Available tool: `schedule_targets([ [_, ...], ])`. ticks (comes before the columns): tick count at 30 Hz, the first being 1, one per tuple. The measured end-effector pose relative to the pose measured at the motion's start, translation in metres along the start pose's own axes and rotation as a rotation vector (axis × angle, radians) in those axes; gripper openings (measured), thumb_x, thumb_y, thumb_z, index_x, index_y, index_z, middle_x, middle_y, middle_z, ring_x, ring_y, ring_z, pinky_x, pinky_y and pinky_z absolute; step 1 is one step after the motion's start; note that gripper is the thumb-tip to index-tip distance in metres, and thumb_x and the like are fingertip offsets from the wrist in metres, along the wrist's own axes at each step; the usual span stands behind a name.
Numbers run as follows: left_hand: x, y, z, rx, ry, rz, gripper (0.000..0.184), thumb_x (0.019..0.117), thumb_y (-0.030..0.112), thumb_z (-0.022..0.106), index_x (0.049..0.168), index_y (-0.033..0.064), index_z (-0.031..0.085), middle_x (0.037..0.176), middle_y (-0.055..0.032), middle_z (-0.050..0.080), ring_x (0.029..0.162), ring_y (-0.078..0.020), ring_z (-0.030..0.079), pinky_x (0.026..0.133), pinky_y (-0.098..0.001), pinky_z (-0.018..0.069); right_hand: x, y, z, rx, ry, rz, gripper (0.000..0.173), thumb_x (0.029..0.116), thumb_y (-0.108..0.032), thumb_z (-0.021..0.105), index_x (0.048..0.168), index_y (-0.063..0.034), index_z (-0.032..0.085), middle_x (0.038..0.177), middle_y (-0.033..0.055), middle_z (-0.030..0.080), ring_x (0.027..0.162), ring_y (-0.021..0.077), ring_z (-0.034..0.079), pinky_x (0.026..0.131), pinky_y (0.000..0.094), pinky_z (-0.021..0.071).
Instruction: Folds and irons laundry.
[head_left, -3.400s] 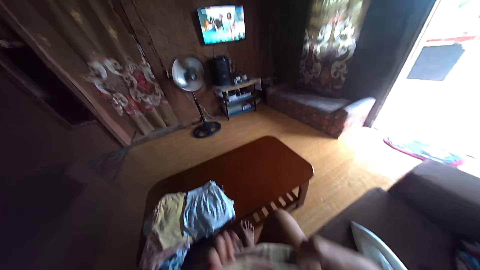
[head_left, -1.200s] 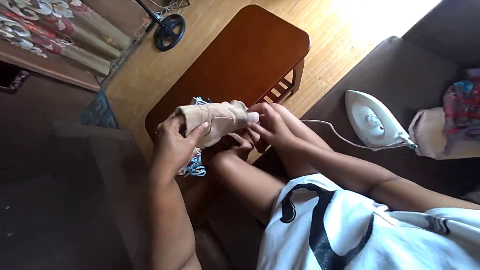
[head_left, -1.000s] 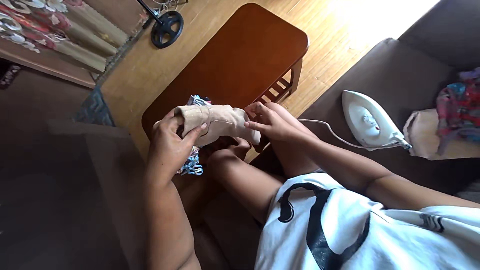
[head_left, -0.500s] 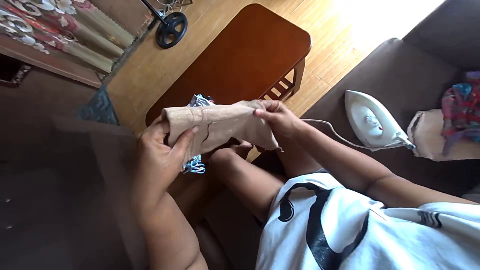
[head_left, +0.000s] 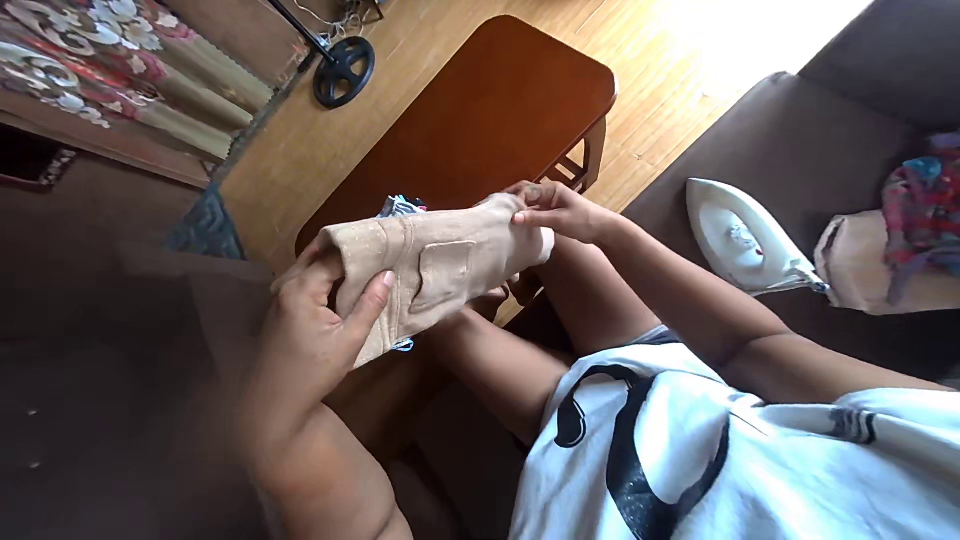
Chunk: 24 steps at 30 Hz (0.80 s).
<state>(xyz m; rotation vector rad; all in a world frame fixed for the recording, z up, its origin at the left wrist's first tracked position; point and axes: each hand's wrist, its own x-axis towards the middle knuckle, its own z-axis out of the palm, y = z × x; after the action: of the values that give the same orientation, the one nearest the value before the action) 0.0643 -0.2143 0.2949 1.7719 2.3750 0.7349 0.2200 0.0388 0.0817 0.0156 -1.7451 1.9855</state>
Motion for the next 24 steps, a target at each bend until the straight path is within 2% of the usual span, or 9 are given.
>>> schedule_targets([
  [2, 0.009, -0.002, -0.005, 0.024, -0.06, -0.076, 0.029, 0.0952, 0.029, 0.065, 0.112, 0.0052, 0.067, 0.102, -0.0003, 0.069, 0.09, 0.0033, 0.065, 0.081, -0.0198, 0.056, -0.009, 0.023, -0.013, -0.222, 0.008, 0.155, 0.014, 0.0974, -0.012, 0.065, 0.094, 0.0014, 0.066, 0.107, 0.0078, 0.065, 0.094, 0.0092, 0.064, 0.083, 0.0278, 0.0566],
  [3, 0.014, -0.003, -0.008, 0.032, -0.094, -0.124, 0.027, 0.0956, 0.028, 0.066, 0.112, 0.0064, 0.066, 0.095, 0.0011, 0.069, 0.082, 0.0026, 0.066, 0.074, -0.0205, 0.0571, -0.018, 0.037, -0.021, -0.365, 0.049, 0.225, 0.018, 0.098, -0.015, 0.067, 0.098, 0.0027, 0.069, 0.107, 0.0122, 0.066, 0.096, 0.0165, 0.065, 0.085, 0.0356, 0.0566],
  [5, 0.024, -0.005, -0.01, 0.023, -0.179, -0.218, 0.024, 0.0972, 0.022, 0.067, 0.116, 0.0075, 0.064, 0.09, -0.0008, 0.071, 0.075, -0.0035, 0.069, 0.068, -0.0268, 0.06, -0.043, 0.071, -0.03, -0.656, 0.189, 0.315, 0.027, 0.0938, -0.02, 0.073, 0.108, 0.0023, 0.072, 0.116, 0.023, 0.067, 0.109, 0.0382, 0.065, 0.092, 0.0604, 0.053],
  [7, 0.041, -0.009, -0.002, 0.027, -0.259, -0.261, 0.022, 0.0989, 0.018, 0.067, 0.116, 0.0058, 0.064, 0.09, -0.0075, 0.071, 0.073, -0.0147, 0.07, 0.068, -0.0391, 0.0599, -0.07, 0.084, -0.021, -0.824, 0.304, 0.43, 0.037, 0.0917, -0.019, 0.075, 0.122, 0.0005, 0.068, 0.133, 0.0293, 0.058, 0.123, 0.0506, 0.056, 0.096, 0.0712, 0.0465],
  [11, 0.101, -0.009, 0.043, 0.031, -0.38, -0.235, 0.021, 0.0993, 0.016, 0.066, 0.114, 0.0008, 0.067, 0.097, -0.0171, 0.071, 0.087, -0.0298, 0.071, 0.082, -0.0588, 0.0557, -0.108, 0.069, 0.006, -0.967, 0.183, 0.58, 0.055, 0.1033, -0.041, 0.056, 0.151, -0.0141, 0.049, 0.163, 0.0228, 0.034, 0.149, 0.043, 0.036, 0.118, 0.0614, 0.0341],
  [13, 0.137, -0.001, 0.064, -0.05, -0.322, -0.213, 0.024, 0.0999, 0.017, 0.065, 0.116, -0.0004, 0.066, 0.1, -0.0175, 0.071, 0.09, -0.0271, 0.071, 0.085, -0.0554, 0.0561, -0.108, 0.074, 0.003, -0.966, 0.188, 0.571, 0.056, 0.1034, -0.046, 0.053, 0.151, -0.0174, 0.049, 0.165, 0.0207, 0.032, 0.152, 0.0394, 0.032, 0.121, 0.0585, 0.0304],
  [16, 0.186, 0.008, 0.084, -0.317, -0.053, -0.188, 0.029, 0.099, 0.016, 0.064, 0.122, -0.0006, 0.062, 0.105, -0.0067, 0.071, 0.09, -0.0067, 0.07, 0.085, -0.0316, 0.0598, -0.1, 0.077, -0.003, -0.948, 0.219, 0.56, 0.058, 0.0998, -0.05, 0.054, 0.148, -0.0166, 0.051, 0.167, 0.0192, 0.028, 0.153, 0.0362, 0.031, 0.122, 0.0563, 0.0301],
  [18, 0.219, 0.002, 0.103, -0.544, 0.132, -0.187, 0.029, 0.099, 0.012, 0.063, 0.124, -0.0024, 0.058, 0.106, -0.0036, 0.069, 0.092, -0.0026, 0.069, 0.086, -0.0252, 0.0591, -0.099, 0.078, -0.007, -0.953, 0.229, 0.551, 0.059, 0.0981, -0.049, 0.055, 0.146, -0.0154, 0.053, 0.166, 0.0185, 0.03, 0.152, 0.0346, 0.033, 0.121, 0.0546, 0.0313],
  [24, 0.27, -0.058, 0.217, -1.009, 0.307, -0.587, 0.043, 0.1054, 0.023, 0.056, 0.143, 0.0031, 0.046, 0.123, -0.0163, 0.062, 0.101, -0.0216, 0.066, 0.084, -0.0402, 0.0584, -0.101, 0.087, -0.025, -0.951, 0.251, 0.528, 0.055, 0.0978, -0.044, 0.058, 0.142, -0.0117, 0.055, 0.163, 0.0197, 0.036, 0.148, 0.0356, 0.039, 0.116, 0.0544, 0.0376],
])
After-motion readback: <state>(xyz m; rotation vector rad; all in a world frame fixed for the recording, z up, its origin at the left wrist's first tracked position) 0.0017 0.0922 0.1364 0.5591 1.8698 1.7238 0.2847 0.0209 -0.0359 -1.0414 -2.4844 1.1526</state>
